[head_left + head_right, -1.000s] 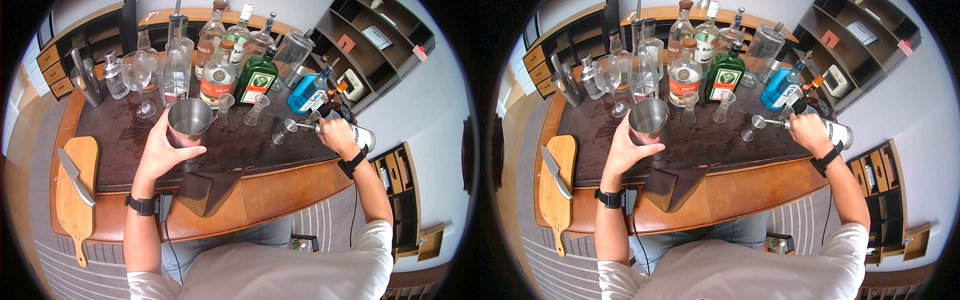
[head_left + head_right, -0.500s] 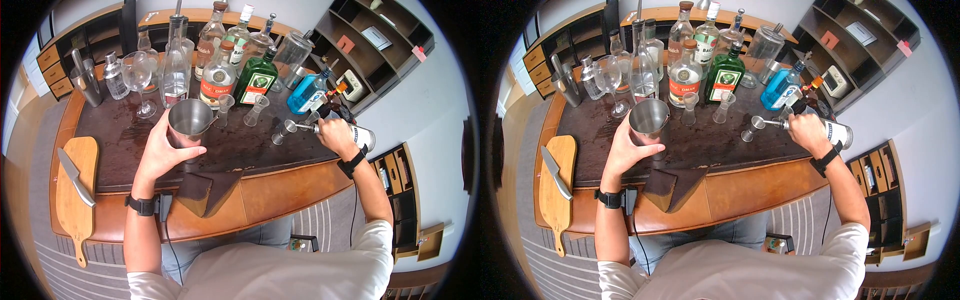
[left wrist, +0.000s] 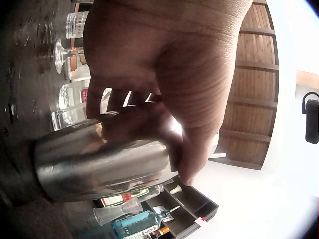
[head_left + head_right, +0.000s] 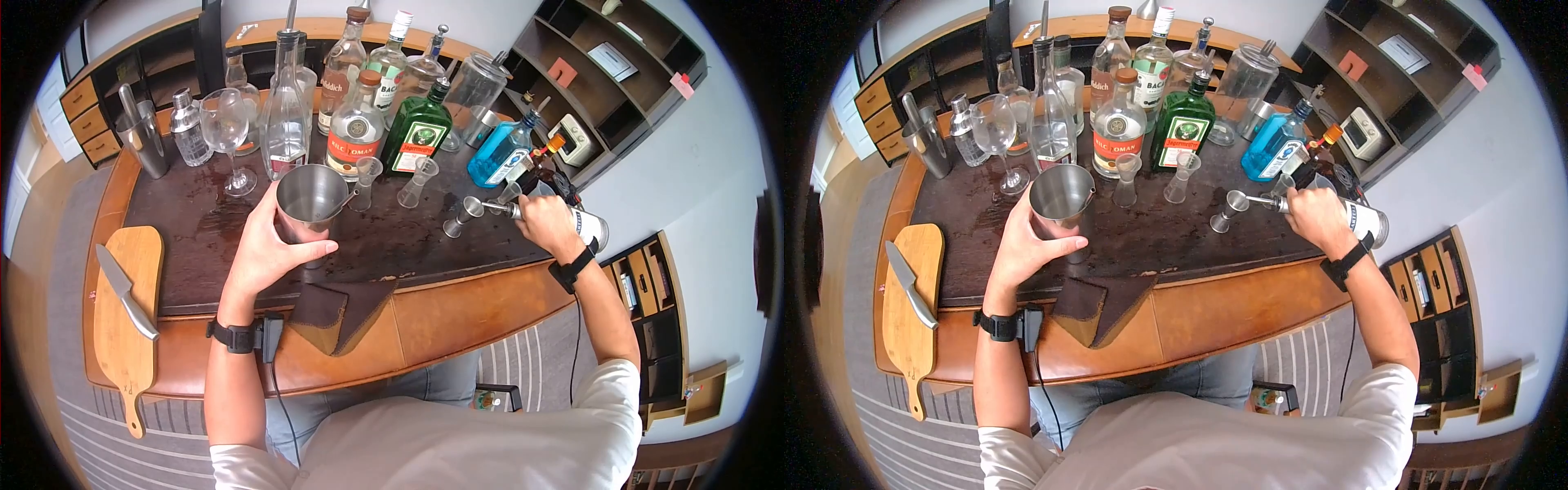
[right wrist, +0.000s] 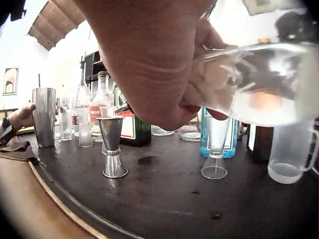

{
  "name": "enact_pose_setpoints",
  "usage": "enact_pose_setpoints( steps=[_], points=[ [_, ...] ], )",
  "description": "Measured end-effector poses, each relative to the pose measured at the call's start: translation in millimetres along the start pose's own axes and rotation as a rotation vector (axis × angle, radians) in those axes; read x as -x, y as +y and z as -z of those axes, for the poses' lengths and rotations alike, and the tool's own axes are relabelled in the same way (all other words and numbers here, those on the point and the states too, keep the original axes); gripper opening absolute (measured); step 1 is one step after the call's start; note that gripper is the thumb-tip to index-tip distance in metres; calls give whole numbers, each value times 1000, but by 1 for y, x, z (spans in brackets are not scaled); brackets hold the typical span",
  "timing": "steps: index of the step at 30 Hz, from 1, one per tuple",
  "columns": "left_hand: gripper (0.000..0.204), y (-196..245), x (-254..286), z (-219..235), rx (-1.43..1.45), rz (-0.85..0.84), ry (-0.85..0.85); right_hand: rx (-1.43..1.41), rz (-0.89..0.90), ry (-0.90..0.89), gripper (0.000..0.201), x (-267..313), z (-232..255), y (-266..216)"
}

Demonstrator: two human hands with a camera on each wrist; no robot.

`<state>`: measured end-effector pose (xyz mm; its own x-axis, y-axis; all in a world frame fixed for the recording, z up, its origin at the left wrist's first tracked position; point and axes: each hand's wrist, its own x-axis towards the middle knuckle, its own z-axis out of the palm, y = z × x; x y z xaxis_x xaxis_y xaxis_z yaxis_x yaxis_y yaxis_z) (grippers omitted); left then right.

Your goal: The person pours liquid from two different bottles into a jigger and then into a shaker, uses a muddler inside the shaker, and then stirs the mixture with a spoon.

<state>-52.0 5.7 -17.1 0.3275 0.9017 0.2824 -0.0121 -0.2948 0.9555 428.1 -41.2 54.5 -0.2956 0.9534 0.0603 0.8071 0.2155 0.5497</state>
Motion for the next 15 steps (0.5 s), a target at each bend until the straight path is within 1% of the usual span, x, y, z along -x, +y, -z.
enact_pose_setpoints(
  steps=[2,5,8,10,11,13,15],
  points=[
    [85,-1,0,-1,12,7,-1,-21,-17,5,26,2,-3,-1],
    [85,-2,-1,-1,-13,-28,13,-63,-49,18,28,6,-8,-3],
    [88,6,1,-2,90,98,-9,-120,-107,23,29,9,-9,-7],
    [88,-2,0,-1,14,17,1,-162,-156,38,32,9,-8,-8],
    [89,-5,-1,-1,-25,-24,6,-183,-196,67,31,8,-3,-8],
    [88,-7,-2,0,-45,-26,6,-226,-277,124,29,6,19,-1],
    [87,-6,-2,-1,-38,-21,2,-402,-390,257,25,0,42,13]
  ],
)
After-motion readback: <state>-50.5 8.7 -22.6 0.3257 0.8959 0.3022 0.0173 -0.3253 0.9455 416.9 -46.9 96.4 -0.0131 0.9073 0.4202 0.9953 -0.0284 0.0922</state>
